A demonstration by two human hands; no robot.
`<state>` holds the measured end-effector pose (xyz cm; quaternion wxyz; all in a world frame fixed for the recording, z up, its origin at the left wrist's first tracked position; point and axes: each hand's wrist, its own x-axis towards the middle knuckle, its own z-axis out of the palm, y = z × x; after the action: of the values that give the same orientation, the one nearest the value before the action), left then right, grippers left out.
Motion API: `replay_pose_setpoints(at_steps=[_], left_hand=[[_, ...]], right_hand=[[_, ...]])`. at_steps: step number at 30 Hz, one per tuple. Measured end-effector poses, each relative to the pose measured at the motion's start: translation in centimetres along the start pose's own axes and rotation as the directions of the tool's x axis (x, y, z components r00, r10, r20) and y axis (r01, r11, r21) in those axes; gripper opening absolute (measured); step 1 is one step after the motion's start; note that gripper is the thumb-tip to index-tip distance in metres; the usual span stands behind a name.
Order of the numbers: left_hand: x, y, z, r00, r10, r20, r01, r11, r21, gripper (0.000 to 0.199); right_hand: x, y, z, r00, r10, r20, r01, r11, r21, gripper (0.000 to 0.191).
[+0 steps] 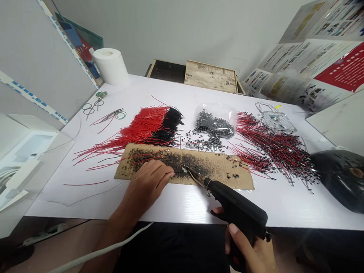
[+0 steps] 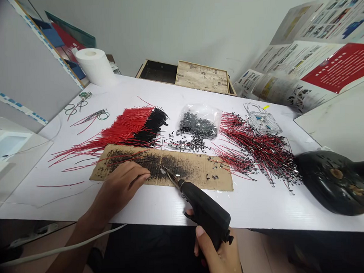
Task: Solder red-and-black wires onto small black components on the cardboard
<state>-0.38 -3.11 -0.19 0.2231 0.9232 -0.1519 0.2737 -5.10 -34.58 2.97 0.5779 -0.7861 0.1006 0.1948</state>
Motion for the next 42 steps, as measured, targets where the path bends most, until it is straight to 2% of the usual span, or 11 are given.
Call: replay_pose_setpoints(at_steps=[4, 10, 18, 29, 42], left_hand=[[0.2, 0.2, 0.0, 0.999, 0.045, 0.003, -0.045, 0.998, -0.04, 0.011], [0.1, 0.1, 0.6, 0.997, 0.054, 0.048, -0.055, 0.998, 0.024, 0.017], [0.1, -0.1, 0.2, 1.0, 0.012, -0.028, -0.01, 0.998, 0.054, 0.012], [0.0, 0.5, -0.6, 0.995, 0.008, -0.101, -0.008, 1.0, -0.006, 0.009], [-0.3, 0.0, -0.2, 0.999, 0.007, -0.04, -0.009, 0.999, -0.045, 0.009]], right_hand=[[0.1, -0.1, 0.0, 1.0, 0.004, 0.0, -0.004, 1.0, 0.017, 0.082], [0.0, 0.1, 0.1, 1.0, -0.015, -0.007, 0.015, 0.997, 0.07, 0.074], [0.1, 1.0, -0.3, 0.999, -0.034, -0.008, 0.034, 0.999, 0.042, 0.074], [0.1, 0.0, -0.1, 1.0, -0.004, 0.009, 0.004, 1.0, 0.025, 0.087], [0.2, -0.2, 0.7, 1.0, -0.005, 0.012, 0.005, 0.999, 0.041, 0.075]])
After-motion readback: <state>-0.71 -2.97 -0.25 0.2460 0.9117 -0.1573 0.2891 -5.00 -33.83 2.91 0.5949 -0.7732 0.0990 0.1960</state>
